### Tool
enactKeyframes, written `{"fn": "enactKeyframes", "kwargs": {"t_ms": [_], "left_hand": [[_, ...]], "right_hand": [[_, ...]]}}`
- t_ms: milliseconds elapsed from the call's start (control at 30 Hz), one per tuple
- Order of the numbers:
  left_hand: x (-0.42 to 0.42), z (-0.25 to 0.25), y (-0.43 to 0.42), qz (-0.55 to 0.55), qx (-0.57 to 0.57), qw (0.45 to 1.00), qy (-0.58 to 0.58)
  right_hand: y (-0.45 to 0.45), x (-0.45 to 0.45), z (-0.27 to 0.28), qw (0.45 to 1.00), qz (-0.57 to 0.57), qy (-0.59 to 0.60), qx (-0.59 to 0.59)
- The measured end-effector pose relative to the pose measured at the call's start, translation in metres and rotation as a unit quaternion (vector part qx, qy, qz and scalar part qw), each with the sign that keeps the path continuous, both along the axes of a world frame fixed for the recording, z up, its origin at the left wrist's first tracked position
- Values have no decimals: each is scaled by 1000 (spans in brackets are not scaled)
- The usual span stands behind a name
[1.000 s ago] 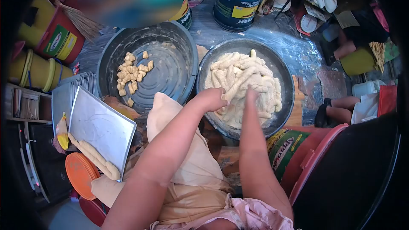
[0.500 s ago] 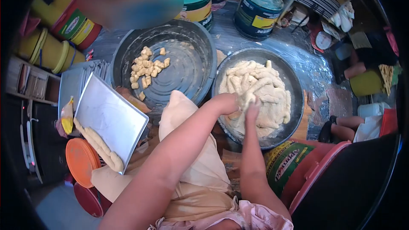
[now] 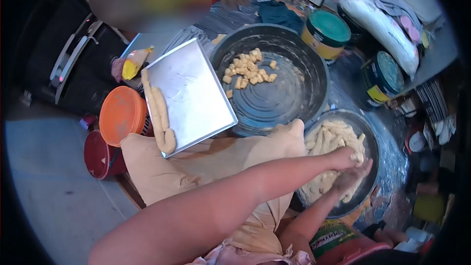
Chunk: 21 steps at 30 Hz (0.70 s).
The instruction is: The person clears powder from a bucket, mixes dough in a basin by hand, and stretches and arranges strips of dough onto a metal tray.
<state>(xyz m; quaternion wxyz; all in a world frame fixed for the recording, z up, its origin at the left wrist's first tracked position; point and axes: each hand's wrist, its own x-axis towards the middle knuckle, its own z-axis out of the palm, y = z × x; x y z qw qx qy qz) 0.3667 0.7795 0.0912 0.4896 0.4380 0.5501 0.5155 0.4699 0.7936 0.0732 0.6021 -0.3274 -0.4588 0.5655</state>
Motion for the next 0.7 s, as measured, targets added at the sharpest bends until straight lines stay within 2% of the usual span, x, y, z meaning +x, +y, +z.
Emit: {"fn": "enactKeyframes", "kwargs": {"t_ms": [33, 67, 100, 133, 167, 200, 267, 333, 433, 467, 567, 600, 667, 700], "left_hand": [[9, -3, 4, 26, 12, 999, -40], [14, -1, 5, 54, -29, 986, -157], [15, -12, 13, 72, 58, 981, -173], [15, -22, 24, 91, 144, 967, -190], [8, -4, 22, 129, 102, 954, -251], [-4, 20, 12, 166, 56, 935, -308], [-23, 40, 6, 142, 113, 904, -387], [-44, 91, -4, 128, 146, 880, -433], [-78, 156, 2, 102, 228, 902, -352], [-91, 173, 5, 102, 241, 915, -308], [-135, 212, 7, 149, 186, 934, -266], [-152, 213, 8, 173, 178, 939, -238], [-190, 204, 11, 228, 145, 948, -168], [-217, 195, 8, 183, 109, 964, -161]], "right_hand": [[5, 10, -28, 997, 75, 8, -31], [7, 11, -54, 994, 78, -68, -41], [0, 6, -81, 971, 51, -231, -22], [-6, 5, -108, 916, 14, -401, 14], [-15, 5, -130, 908, 49, -415, -21], [-26, 5, -139, 927, 117, -328, -139], [-23, 17, -177, 915, 203, -305, -168], [-27, 41, -212, 860, 241, -449, -6], [-39, 60, -220, 880, 183, -437, -18], [-36, 67, -228, 893, 166, -415, 48], [-27, 53, -184, 891, 180, -397, -127], [-25, 44, -166, 893, 152, -405, -128], [-18, 33, -121, 905, 224, -285, -221], [-10, 26, -105, 902, 258, -222, -264]]}}
